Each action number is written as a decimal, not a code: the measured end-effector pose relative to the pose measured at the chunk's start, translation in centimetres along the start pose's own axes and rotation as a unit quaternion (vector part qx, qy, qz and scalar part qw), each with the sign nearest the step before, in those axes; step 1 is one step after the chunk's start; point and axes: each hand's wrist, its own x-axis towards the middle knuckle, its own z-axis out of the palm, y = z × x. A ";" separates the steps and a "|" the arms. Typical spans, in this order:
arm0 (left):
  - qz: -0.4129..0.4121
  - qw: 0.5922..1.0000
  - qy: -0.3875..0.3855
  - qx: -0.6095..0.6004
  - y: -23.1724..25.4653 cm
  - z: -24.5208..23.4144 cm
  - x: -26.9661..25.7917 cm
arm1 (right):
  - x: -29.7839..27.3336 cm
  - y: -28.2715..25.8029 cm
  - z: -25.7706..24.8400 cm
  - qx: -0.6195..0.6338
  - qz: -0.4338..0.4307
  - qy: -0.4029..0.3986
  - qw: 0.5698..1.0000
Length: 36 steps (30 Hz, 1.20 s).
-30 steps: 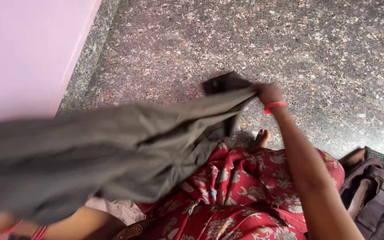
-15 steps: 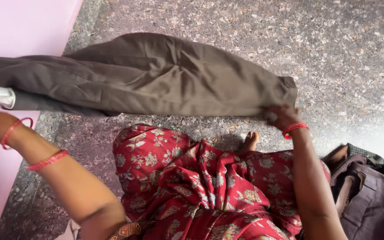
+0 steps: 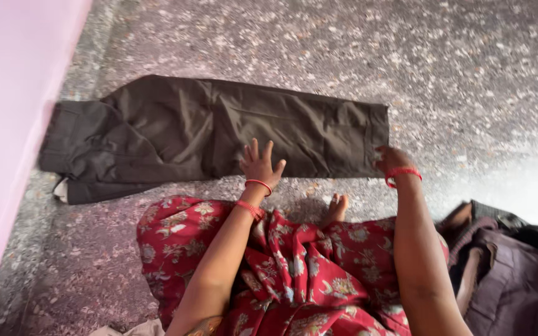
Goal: The person folds a pair of dark trousers and a white shirt while sitting on the floor and places them into a bag.
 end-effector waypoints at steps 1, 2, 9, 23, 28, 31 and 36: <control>-0.032 0.989 -0.142 0.042 -0.6 1.8 -1.1 | 0.6 1.1 0.8 0.014 0.026 0.004 1.000; -0.062 0.954 -0.280 0.085 -1.1 3.2 -2.2 | 1.2 2.2 1.5 0.027 0.052 0.010 0.998; 0.018 0.975 -0.184 0.124 -3.4 3.5 -3.8 | 6.0 3.4 4.0 0.099 0.138 0.017 0.985; 0.019 0.962 -0.198 0.186 -1.7 2.0 -3.5 | -1.9 -12.4 -3.1 -0.007 0.082 0.133 0.988; 0.001 0.957 -0.222 0.188 -1.5 1.9 -3.2 | -2.4 -15.9 0.7 -0.069 -0.059 0.221 0.971; 0.003 0.957 -0.217 0.191 -1.4 1.7 -3.3 | -2.0 -15.0 -0.3 -0.098 -0.043 0.169 0.980; 0.006 0.959 -0.210 0.190 -1.4 1.7 -3.1 | -2.0 -9.1 -5.7 -0.055 0.104 -0.052 0.992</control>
